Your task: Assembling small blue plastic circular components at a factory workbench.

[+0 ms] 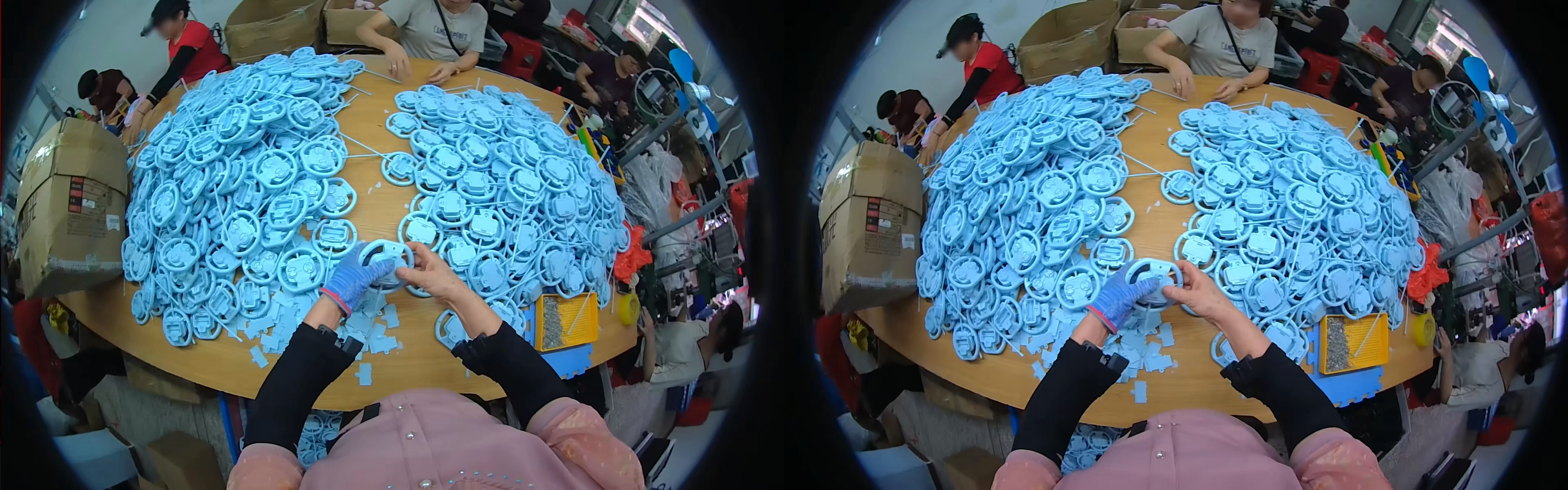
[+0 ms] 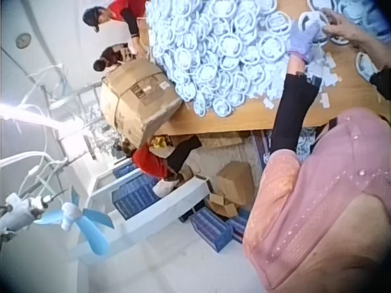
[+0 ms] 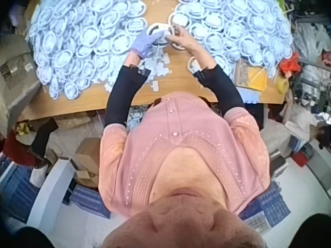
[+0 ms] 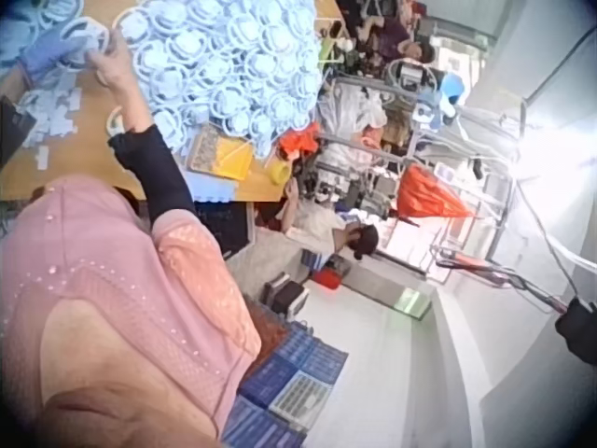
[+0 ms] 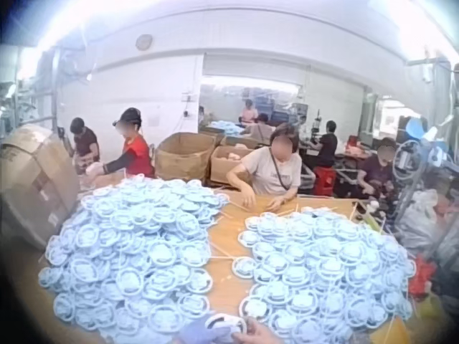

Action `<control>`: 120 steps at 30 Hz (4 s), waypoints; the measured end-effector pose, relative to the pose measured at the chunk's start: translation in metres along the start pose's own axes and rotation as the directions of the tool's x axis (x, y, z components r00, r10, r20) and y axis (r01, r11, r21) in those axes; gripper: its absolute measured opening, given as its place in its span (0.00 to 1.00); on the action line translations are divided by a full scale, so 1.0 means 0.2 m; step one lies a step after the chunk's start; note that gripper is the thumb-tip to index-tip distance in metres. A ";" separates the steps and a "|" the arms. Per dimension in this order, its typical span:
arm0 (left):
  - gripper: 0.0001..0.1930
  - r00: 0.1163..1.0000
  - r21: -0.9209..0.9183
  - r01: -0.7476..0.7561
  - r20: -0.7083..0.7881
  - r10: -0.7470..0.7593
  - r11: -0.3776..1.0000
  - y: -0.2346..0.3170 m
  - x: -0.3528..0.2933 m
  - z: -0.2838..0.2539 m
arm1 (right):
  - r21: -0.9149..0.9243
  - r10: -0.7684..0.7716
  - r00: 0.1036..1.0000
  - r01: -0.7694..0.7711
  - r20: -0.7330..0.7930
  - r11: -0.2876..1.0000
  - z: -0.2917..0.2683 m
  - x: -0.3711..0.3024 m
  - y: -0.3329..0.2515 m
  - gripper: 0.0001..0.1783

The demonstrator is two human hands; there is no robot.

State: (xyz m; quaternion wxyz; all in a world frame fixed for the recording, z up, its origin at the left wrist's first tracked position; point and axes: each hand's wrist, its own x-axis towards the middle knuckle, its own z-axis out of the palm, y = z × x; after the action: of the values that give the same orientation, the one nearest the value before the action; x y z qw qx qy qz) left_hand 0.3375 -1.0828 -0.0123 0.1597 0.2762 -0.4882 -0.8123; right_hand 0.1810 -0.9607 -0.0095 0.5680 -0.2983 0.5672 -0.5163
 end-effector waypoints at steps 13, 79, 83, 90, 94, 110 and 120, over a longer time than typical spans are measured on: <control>0.35 0.947 0.411 -0.058 -0.267 0.181 0.910 -0.12 -0.05 -0.09 | -0.066 -0.103 0.846 0.080 -0.524 0.995 -0.67 -0.11 0.15 0.17; 0.28 0.912 -0.455 -0.331 -0.380 0.156 0.827 -0.27 -0.59 0.06 | -0.146 -0.176 0.980 0.162 -0.094 0.976 0.45 -0.16 0.25 0.28; 0.28 0.915 -0.516 -0.310 -0.389 0.104 0.799 -0.26 -0.60 0.08 | 0.000 -0.134 0.985 0.135 -0.112 0.991 0.44 -0.16 0.24 0.28; 0.29 0.923 -0.006 -0.278 -0.279 0.265 0.961 -0.18 -0.61 0.07 | -0.068 -0.107 0.987 0.099 -0.122 0.993 0.39 -0.17 0.20 0.27; 0.26 0.906 0.055 -0.265 -0.328 0.268 0.963 -0.18 -0.61 0.04 | -0.113 -0.080 0.991 0.067 -0.109 0.991 0.39 -0.17 0.20 0.25; 0.26 0.923 -0.133 -0.170 -0.370 0.110 0.976 -0.25 -0.56 -0.01 | -0.063 0.012 0.995 -0.018 -0.098 0.998 0.38 -0.19 0.20 0.23; 0.27 0.969 -0.015 -0.238 -0.074 0.236 0.971 -0.13 -0.54 0.01 | -0.032 0.033 0.985 -0.039 -0.170 0.999 0.39 -0.22 0.18 0.24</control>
State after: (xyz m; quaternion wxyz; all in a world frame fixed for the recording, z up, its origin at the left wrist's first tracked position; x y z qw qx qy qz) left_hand 0.4231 -1.0129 -0.0027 0.2765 0.2429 -0.5018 -0.7828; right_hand 0.2724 -0.9295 -0.0148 0.5217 -0.2531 0.6275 -0.5196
